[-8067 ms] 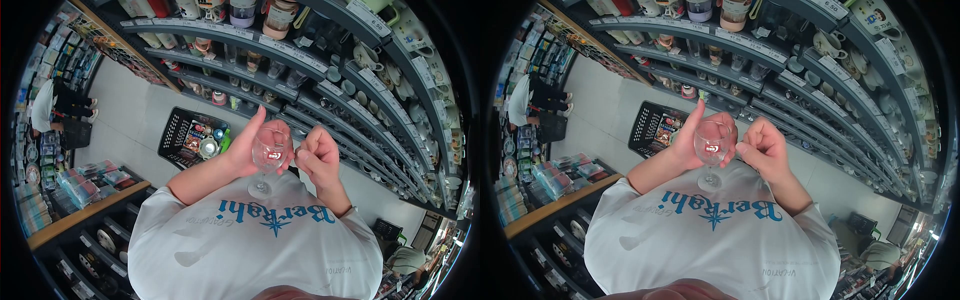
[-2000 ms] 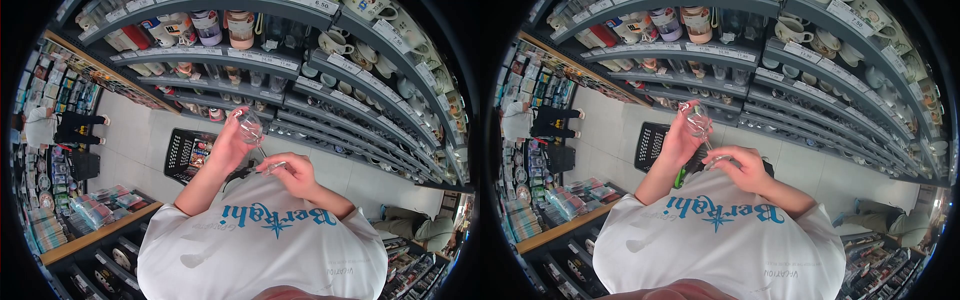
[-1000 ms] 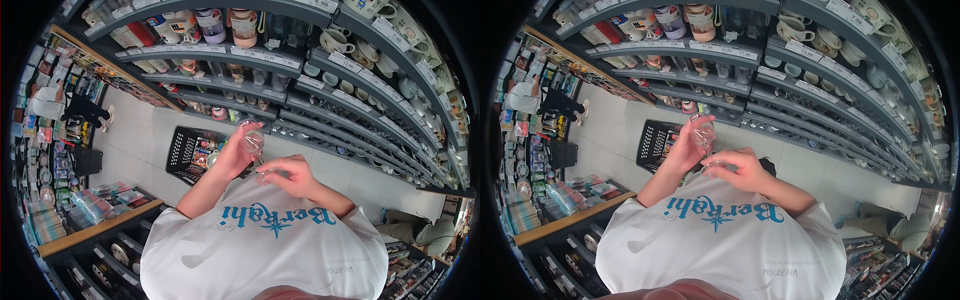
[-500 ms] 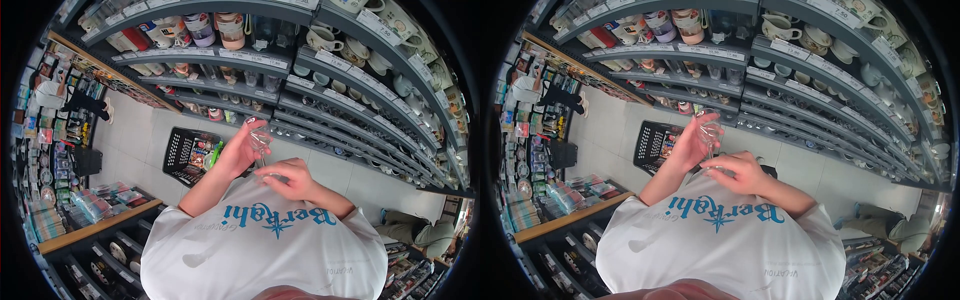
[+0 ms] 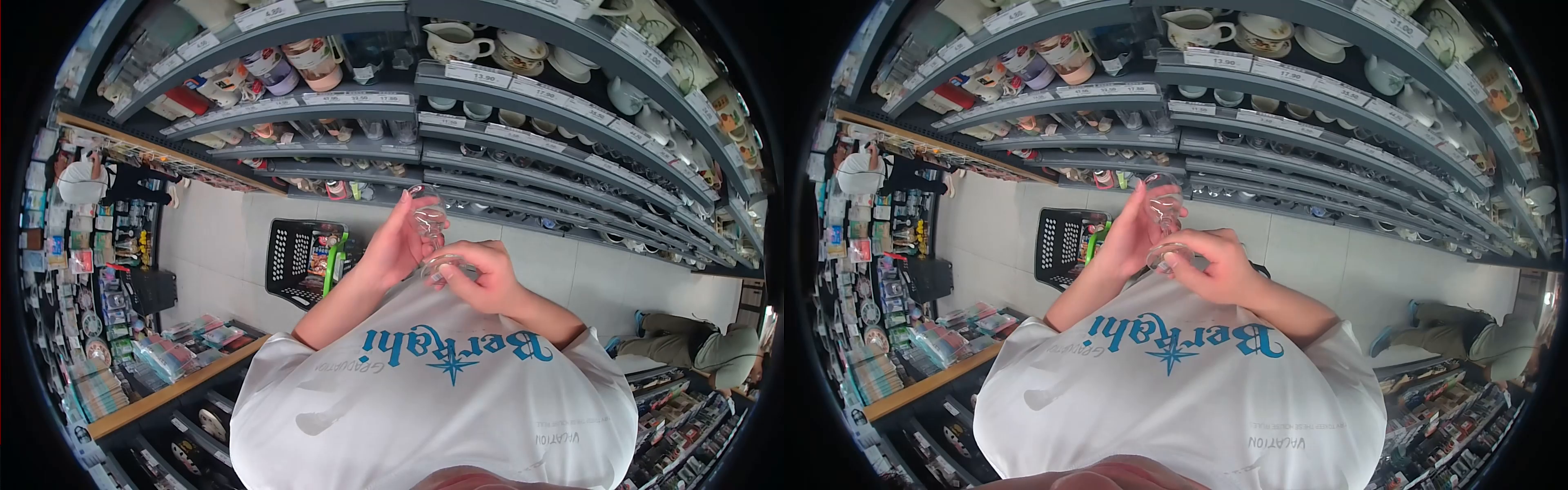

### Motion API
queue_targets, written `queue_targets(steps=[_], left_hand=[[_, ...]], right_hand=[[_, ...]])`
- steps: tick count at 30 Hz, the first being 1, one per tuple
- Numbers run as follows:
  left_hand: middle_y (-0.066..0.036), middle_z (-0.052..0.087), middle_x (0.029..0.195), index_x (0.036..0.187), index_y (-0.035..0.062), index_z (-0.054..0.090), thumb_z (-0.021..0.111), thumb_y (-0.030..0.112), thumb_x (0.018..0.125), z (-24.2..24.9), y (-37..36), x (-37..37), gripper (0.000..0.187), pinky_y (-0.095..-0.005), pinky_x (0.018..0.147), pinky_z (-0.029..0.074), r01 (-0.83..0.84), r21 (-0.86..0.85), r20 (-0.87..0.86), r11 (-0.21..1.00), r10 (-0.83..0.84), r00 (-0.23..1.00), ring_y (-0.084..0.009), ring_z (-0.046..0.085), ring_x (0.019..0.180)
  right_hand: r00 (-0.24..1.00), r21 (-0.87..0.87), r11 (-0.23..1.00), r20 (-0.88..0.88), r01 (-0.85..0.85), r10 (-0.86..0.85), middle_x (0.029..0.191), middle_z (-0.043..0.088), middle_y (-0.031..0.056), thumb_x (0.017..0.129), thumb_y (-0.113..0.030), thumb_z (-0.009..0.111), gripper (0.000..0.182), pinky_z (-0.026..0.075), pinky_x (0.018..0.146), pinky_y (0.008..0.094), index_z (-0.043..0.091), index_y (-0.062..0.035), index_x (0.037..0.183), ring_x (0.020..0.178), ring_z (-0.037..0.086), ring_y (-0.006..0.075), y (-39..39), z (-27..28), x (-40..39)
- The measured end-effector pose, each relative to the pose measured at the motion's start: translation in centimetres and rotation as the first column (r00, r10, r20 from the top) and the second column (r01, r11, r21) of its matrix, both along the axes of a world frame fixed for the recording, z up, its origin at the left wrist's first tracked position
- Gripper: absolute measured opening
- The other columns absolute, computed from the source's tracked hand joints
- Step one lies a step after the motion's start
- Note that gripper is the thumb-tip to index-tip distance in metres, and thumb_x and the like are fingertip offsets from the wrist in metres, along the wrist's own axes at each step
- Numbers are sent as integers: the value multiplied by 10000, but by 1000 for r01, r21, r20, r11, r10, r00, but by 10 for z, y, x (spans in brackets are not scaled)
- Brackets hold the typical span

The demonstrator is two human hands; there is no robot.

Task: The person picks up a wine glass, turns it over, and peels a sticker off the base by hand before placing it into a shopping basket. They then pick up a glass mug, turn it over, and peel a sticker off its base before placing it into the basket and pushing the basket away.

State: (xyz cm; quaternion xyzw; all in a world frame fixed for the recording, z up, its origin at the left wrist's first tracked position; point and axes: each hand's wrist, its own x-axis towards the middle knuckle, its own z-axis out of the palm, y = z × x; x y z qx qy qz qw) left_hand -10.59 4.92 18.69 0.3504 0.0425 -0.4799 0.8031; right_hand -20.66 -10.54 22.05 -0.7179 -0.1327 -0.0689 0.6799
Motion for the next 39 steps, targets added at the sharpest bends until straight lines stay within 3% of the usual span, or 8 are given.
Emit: queue_targets(steps=[19,39], left_hand=[[-123,628,1012,1287,39,463,390,535,994,9,-51,2,581,-297,734,510,106,25,75,994,-108,991,-155,594,808],[-137,625,1033,1288,37,462,410,543,985,17,-88,-9,592,-299,730,519,10,80,99,997,-18,995,-157,607,814]], right_hand=[[993,64,994,74,84,-89,793,711,93,862,8,568,158,552,628,271,644,13,1000,702,714,181,-44,-4,-14],[995,149,989,94,13,-27,857,705,121,879,1,529,182,560,633,278,617,42,1034,709,711,191,-90,-12,-14]])
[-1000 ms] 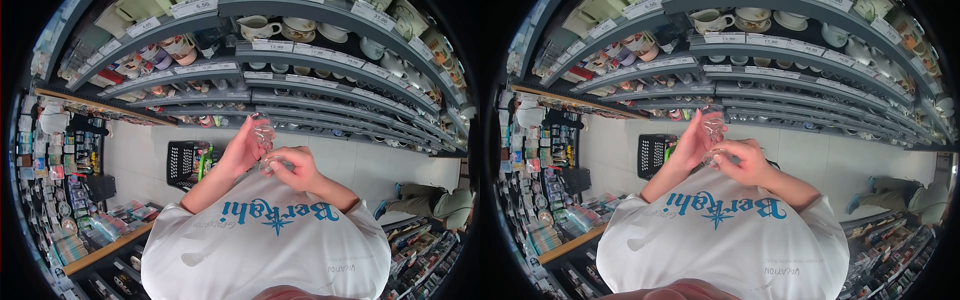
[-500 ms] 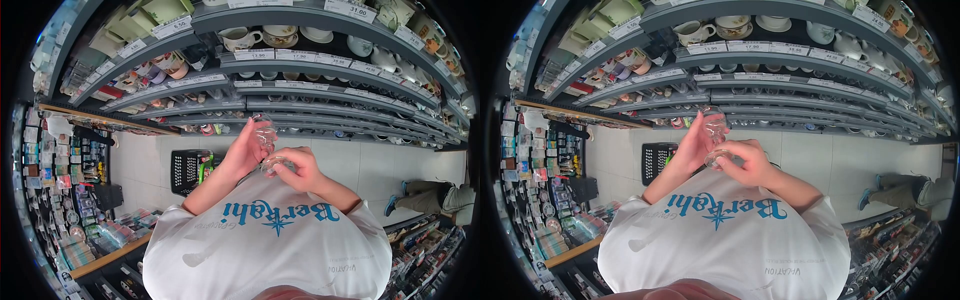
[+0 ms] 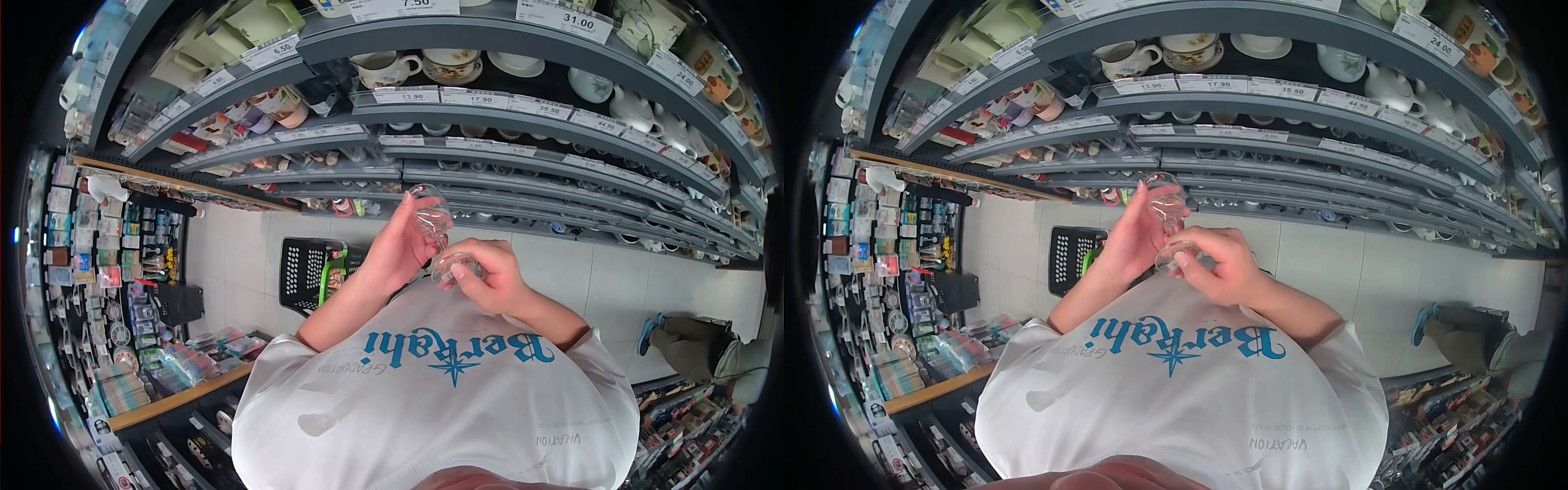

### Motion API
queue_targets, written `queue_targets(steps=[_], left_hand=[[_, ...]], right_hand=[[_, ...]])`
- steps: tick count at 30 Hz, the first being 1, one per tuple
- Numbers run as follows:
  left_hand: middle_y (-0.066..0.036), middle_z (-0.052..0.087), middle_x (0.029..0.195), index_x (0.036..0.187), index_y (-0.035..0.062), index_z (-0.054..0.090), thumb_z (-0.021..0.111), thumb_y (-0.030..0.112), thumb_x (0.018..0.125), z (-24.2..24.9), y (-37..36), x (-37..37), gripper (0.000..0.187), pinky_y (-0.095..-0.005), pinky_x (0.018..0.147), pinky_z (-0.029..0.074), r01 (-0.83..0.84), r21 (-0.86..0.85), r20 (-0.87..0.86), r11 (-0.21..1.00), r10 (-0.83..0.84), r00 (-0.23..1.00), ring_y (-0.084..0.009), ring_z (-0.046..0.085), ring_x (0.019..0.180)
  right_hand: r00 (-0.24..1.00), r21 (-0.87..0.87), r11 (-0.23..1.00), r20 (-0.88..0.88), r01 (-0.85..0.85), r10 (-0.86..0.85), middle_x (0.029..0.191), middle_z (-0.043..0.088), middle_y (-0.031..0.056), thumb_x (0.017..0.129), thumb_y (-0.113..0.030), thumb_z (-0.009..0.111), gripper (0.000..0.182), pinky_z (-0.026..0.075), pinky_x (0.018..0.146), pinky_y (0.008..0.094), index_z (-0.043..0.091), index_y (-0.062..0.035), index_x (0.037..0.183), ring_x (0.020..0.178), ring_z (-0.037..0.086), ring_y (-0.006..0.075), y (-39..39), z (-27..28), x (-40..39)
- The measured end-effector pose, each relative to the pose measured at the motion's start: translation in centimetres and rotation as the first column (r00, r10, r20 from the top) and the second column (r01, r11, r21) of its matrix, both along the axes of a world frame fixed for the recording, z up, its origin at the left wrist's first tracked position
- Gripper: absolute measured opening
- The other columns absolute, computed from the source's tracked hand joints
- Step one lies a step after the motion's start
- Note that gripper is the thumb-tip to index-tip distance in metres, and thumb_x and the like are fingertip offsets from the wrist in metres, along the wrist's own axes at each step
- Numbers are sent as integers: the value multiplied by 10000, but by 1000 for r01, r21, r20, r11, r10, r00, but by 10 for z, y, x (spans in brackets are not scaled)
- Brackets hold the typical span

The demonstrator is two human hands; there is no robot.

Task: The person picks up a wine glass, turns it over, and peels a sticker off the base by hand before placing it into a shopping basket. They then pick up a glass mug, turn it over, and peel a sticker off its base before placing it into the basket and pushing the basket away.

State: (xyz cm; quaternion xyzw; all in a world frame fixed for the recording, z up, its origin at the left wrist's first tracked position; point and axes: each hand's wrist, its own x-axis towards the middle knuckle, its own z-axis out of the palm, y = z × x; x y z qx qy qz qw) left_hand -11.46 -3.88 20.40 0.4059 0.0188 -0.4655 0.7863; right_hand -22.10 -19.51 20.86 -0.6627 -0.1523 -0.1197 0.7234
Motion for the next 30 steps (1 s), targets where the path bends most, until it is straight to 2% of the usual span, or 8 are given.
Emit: queue_targets(steps=[12,19,25,27,30], left_hand=[[-133,616,1023,1260,24,477,427,526,986,1,-30,-18,575,-297,716,517,-92,10,-41,996,92,995,-152,596,823],[-126,612,1001,1255,13,478,432,520,986,-3,-48,-32,576,-296,723,525,-154,19,-40,988,155,987,-148,594,828],[-132,613,1000,1262,2,472,451,503,983,-9,-64,-41,574,-298,718,527,-156,3,-56,988,156,986,-152,598,806],[-137,615,1009,1261,-2,472,455,495,983,-12,-63,-40,570,-298,713,525,-136,-16,-51,991,136,989,-156,600,799],[-149,618,1031,1265,-3,473,458,483,984,-16,-60,-36,562,-297,702,520,-117,-40,-42,992,115,992,-165,604,791]], right_hand=[[999,-18,999,8,-49,49,858,705,87,877,-21,535,174,505,581,266,606,23,1030,615,651,154,-36,-4,-2],[994,-27,994,-5,-108,108,856,704,86,871,-17,541,177,503,595,277,609,20,1030,609,639,156,-60,-6,-8],[990,-63,989,-38,-136,134,879,702,107,863,-21,569,182,518,653,290,605,13,1038,704,672,193,-77,-11,-14],[990,-107,987,56,-121,128,883,700,113,857,-15,583,180,524,678,293,605,10,1034,751,684,208,-78,-15,-14],[993,-89,990,38,-108,111,873,699,108,854,-12,592,162,526,678,296,611,4,1014,753,688,215,-75,-14,-15]])
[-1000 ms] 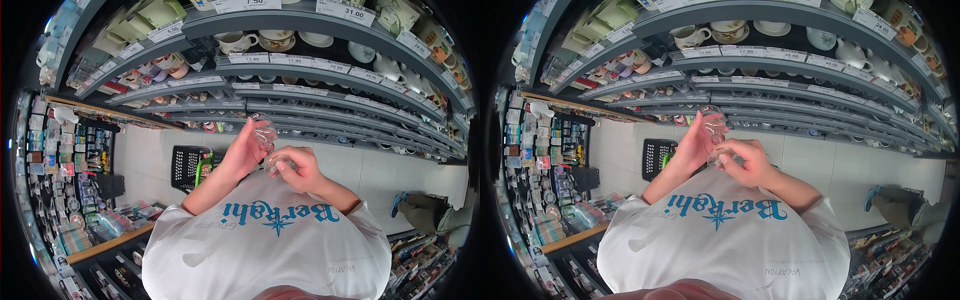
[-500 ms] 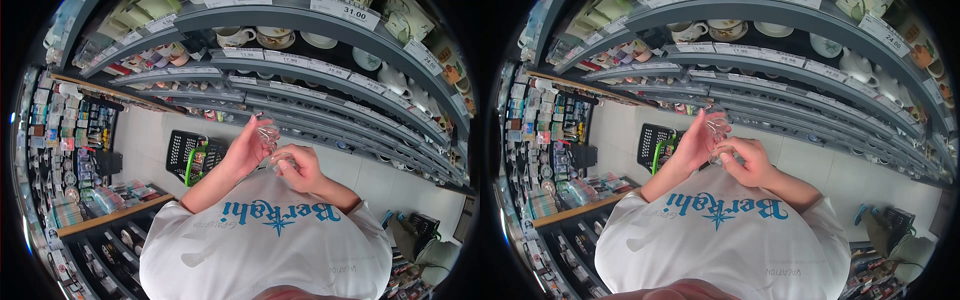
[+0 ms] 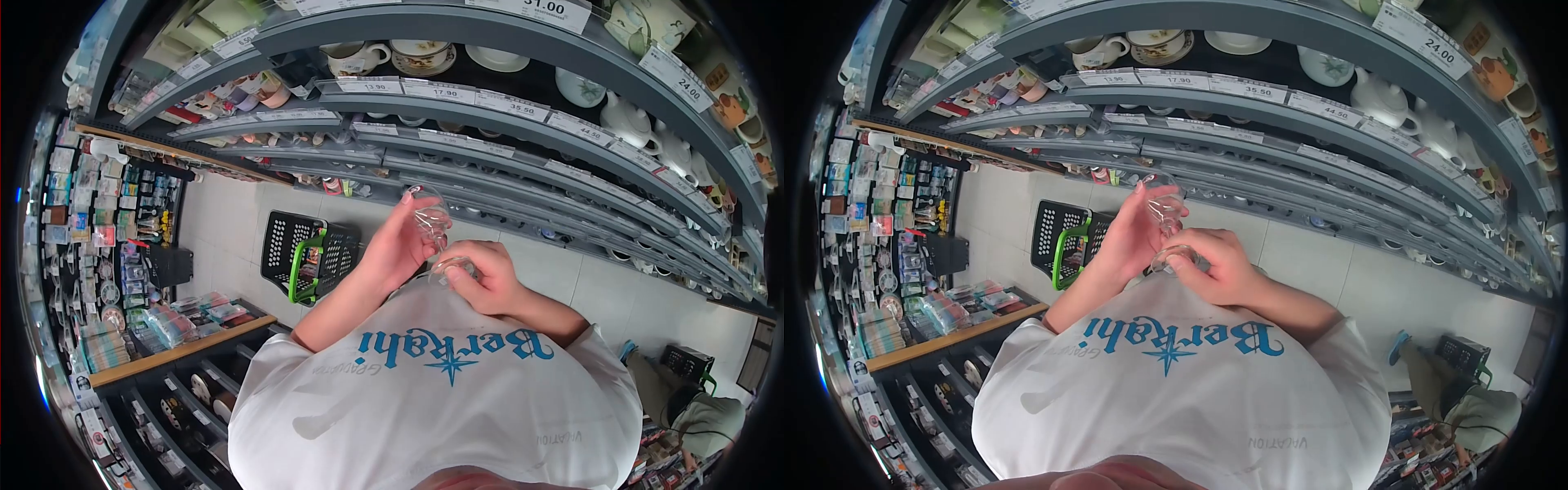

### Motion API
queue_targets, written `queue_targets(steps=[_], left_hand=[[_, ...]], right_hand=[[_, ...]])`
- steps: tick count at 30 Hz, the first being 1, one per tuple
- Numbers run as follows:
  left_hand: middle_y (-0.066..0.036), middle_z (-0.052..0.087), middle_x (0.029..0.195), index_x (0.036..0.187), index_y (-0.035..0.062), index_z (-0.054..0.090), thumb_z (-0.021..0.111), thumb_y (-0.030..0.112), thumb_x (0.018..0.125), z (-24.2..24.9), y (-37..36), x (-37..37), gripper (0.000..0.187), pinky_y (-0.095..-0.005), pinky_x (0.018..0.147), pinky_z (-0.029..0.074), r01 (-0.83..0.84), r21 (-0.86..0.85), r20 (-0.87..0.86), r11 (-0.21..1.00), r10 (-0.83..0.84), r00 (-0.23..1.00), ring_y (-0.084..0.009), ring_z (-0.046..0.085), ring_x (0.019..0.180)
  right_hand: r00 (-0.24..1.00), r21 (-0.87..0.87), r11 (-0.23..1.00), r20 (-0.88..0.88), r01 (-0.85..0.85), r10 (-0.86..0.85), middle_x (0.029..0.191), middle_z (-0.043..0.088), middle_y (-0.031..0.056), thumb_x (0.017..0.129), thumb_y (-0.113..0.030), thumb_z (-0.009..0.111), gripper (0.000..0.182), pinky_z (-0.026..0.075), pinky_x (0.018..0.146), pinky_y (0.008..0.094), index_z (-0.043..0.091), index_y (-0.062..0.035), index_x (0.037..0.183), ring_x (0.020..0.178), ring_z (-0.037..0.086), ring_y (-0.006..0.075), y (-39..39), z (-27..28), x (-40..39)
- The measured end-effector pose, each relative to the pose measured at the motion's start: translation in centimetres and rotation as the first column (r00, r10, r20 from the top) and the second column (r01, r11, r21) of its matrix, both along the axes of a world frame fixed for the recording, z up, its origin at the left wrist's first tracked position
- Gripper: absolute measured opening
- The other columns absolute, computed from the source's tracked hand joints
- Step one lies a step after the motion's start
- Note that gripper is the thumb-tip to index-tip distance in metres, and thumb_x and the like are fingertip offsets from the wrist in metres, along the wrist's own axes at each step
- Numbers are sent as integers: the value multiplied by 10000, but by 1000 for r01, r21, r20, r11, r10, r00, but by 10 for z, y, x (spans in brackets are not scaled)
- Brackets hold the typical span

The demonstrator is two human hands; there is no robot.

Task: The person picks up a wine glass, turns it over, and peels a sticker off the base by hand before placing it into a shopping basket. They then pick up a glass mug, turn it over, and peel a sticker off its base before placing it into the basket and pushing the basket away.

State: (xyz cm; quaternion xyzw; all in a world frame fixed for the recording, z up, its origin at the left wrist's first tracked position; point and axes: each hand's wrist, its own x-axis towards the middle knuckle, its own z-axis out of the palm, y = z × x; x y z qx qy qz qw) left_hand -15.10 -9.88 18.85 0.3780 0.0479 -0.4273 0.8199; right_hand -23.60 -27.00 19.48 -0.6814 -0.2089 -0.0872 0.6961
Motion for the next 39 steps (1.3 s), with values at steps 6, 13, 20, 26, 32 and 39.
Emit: queue_targets(steps=[6,13,20,26,32,39], left_hand=[[-166,619,1081,1300,33,474,455,466,980,5,0,3,539,-297,688,517,25,-5,63,1000,-24,998,-209,620,818],[-183,611,1119,1318,55,470,500,456,940,11,2,10,552,-308,695,526,61,30,84,998,-63,994,-267,649,861],[-183,596,1148,1358,73,393,565,402,914,22,13,25,578,-313,652,525,9,-50,260,999,4,966,-314,665,900],[-207,517,1274,1438,71,303,663,388,839,45,23,19,767,-370,787,536,-103,-59,531,993,119,839,-328,647,1006],[-225,471,1353,1418,80,338,767,251,774,40,46,18,793,-361,873,506,-93,18,753,995,48,657,-272,612,1066],[-241,454,1363,1391,101,392,810,173,738,52,56,6,779,-304,796,510,-65,57,821,996,-9,571,-221,618,989]], right_hand=[[1000,-45,999,19,-20,20,858,696,90,861,-25,604,110,526,669,307,622,-17,969,744,683,221,-6,5,-3],[994,-117,993,110,9,4,812,666,67,845,-28,623,120,502,627,315,632,-34,964,688,637,223,-3,6,-5],[995,76,993,32,-94,92,901,630,93,836,-43,648,306,492,635,300,556,-28,1127,717,609,186,4,-4,-7],[990,380,925,-120,-28,79,1068,526,87,786,24,702,655,453,784,278,356,-48,1338,937,529,139,6,-10,-5],[993,534,843,-118,67,-5,1127,475,94,797,47,660,571,430,760,252,395,-12,1300,890,496,117,-7,0,0],[997,381,923,36,45,-63,1252,451,140,759,39,731,623,502,813,318,466,14,1323,1114,521,215,-21,2,-2]])
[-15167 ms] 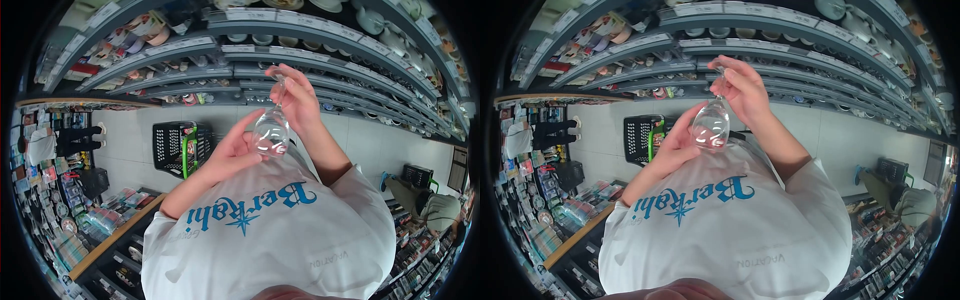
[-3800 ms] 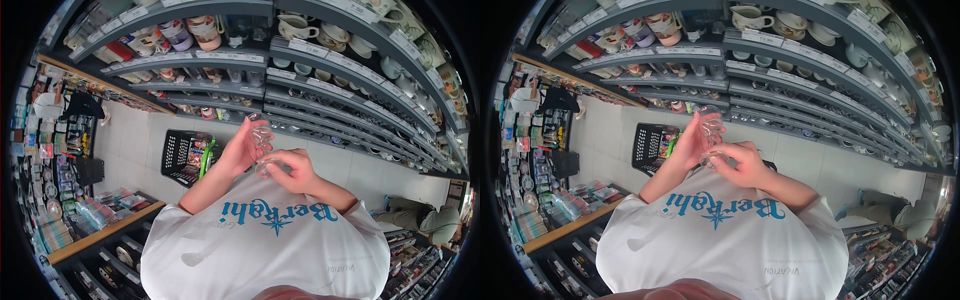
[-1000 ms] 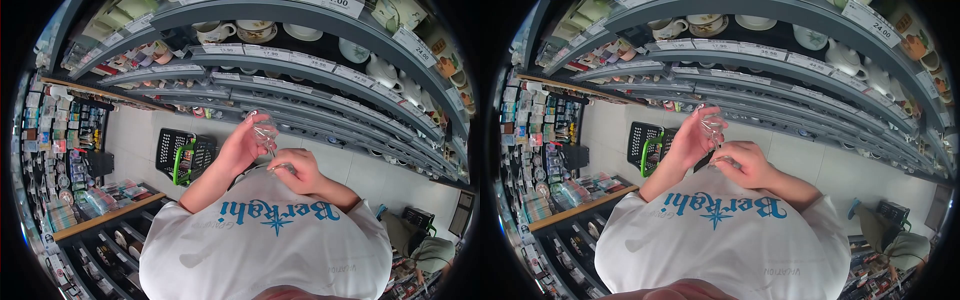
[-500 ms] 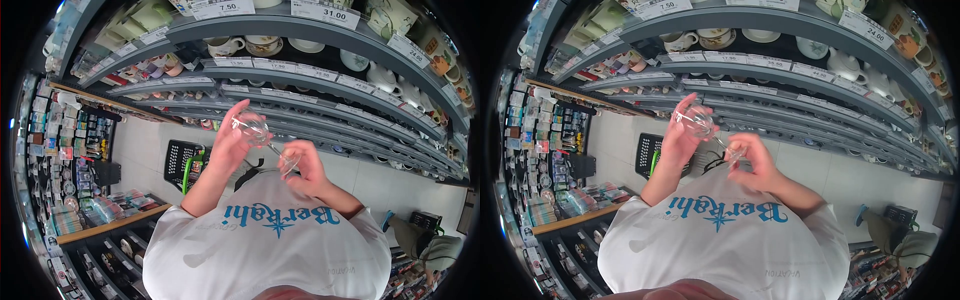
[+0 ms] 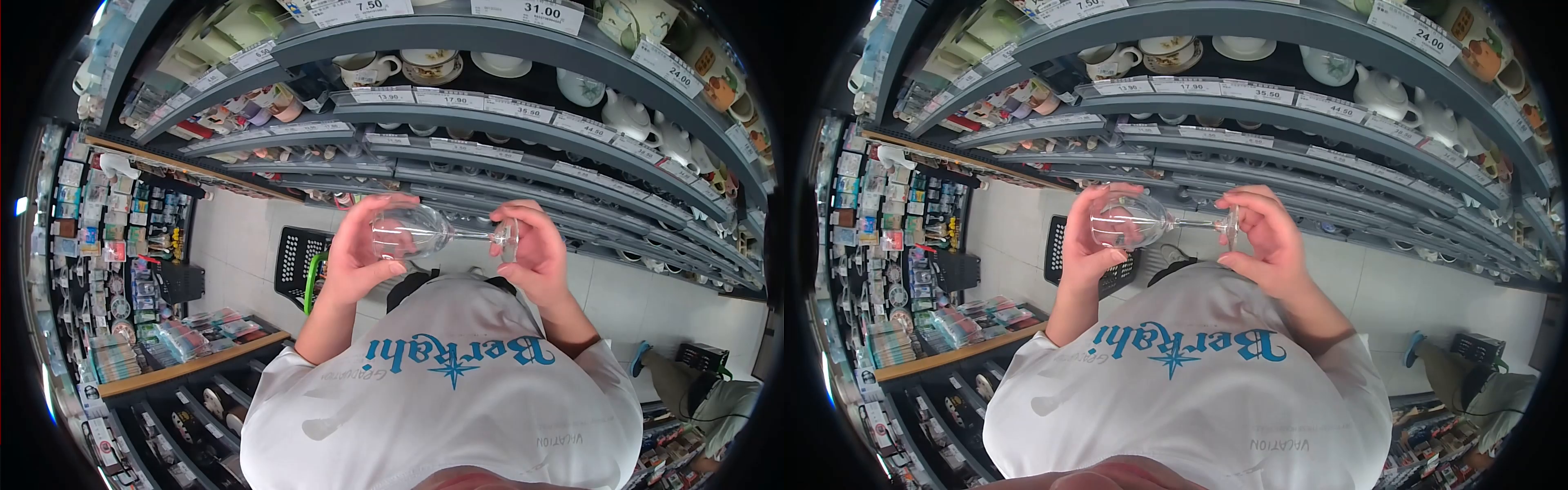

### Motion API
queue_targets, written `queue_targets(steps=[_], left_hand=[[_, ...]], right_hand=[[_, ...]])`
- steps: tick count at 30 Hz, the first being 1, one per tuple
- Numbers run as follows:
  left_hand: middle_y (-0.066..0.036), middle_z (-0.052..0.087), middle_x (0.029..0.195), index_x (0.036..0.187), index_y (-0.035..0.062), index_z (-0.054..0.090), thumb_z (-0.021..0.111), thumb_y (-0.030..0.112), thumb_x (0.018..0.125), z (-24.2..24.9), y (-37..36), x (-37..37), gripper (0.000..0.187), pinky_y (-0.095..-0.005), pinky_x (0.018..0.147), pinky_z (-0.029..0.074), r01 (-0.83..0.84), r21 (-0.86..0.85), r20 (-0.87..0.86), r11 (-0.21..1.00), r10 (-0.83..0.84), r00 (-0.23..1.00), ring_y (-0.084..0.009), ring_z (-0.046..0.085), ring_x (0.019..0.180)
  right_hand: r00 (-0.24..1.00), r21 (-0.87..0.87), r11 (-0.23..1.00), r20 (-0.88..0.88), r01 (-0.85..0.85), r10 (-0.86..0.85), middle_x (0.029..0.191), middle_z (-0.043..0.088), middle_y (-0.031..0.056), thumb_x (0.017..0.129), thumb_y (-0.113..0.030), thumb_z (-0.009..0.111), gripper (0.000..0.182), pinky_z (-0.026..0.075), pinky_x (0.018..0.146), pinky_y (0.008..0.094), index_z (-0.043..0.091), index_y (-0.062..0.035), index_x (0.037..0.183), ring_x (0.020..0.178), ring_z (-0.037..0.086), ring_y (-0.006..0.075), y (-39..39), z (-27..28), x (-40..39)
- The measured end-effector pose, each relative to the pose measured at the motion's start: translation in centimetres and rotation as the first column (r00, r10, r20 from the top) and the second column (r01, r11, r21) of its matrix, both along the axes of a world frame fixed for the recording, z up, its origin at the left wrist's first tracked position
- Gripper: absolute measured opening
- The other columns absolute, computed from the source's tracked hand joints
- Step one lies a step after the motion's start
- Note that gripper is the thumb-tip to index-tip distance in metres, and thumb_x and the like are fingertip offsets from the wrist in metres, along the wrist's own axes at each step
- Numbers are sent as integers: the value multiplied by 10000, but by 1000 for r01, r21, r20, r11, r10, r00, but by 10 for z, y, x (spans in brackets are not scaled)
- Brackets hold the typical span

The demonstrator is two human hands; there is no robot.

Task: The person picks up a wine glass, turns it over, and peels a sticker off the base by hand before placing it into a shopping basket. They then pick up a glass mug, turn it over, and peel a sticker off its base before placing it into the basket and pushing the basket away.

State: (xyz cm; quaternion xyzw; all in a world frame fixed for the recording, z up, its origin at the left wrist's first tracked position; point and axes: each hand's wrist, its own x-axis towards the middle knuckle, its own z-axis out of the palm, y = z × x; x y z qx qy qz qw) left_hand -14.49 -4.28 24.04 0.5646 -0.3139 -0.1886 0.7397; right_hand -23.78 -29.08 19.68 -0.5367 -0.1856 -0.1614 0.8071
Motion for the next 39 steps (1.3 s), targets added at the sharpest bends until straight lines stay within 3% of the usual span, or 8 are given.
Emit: queue_targets(steps=[10,15,17,23,25,28,36,39], left_hand=[[-243,429,1376,1373,44,408,769,134,775,0,-5,0,705,-324,816,489,40,-43,131,998,-34,991,-221,600,990],[-233,417,1395,1383,40,395,772,79,755,-3,-6,-2,733,-335,834,482,65,10,275,998,-66,959,-237,593,1020],[-229,412,1402,1389,40,389,774,64,749,-2,-8,-8,747,-336,834,483,55,22,296,998,-59,953,-242,592,1023],[-225,427,1393,1397,21,367,819,229,740,-4,-10,-20,824,-360,862,523,-82,75,-112,994,90,990,-325,580,1131],[-201,413,1416,1394,19,387,774,-12,731,-11,-5,-15,769,-387,913,520,15,54,-142,998,-8,990,-310,554,1183],[-194,416,1409,1356,19,432,778,-54,709,-9,-8,-17,737,-399,923,528,0,28,-96,1000,3,995,-308,537,1207],[-196,442,1356,1259,97,497,808,-14,682,-16,-13,-19,665,-443,950,514,-24,53,157,998,15,988,-390,467,1277],[-196,414,1381,1290,104,466,782,-28,701,-15,-16,-16,681,-443,970,503,0,40,188,999,-7,982,-390,459,1285]], right_hand=[[990,-91,995,137,40,-27,1293,451,177,767,25,721,613,511,796,319,448,14,1316,1045,553,210,-3,2,-6],[981,64,993,-157,-102,111,1203,489,187,806,-83,711,582,476,716,271,408,8,1295,792,541,143,-7,-4,-14],[989,37,995,-112,-93,97,1190,487,178,801,-58,710,561,472,715,271,422,5,1280,806,536,141,-8,-7,-11],[996,-69,995,54,-72,76,1191,470,158,767,40,706,525,465,747,278,463,0,1231,888,527,148,-7,-5,-5],[993,-102,992,84,-76,85,1202,464,158,757,63,704,524,465,756,282,473,-5,1223,910,526,152,-8,-3,-5],[999,-107,994,49,-10,16,1210,452,161,788,64,661,466,462,777,290,483,-13,1212,897,538,152,-5,7,-7],[801,-100,980,-592,-174,82,895,566,28,860,-69,651,287,409,524,218,503,-23,1102,665,522,57,-12,18,-9],[893,-258,955,-449,-144,13,840,564,12,850,-51,653,230,386,525,215,489,-34,1010,644,502,50,-17,1,-12]])
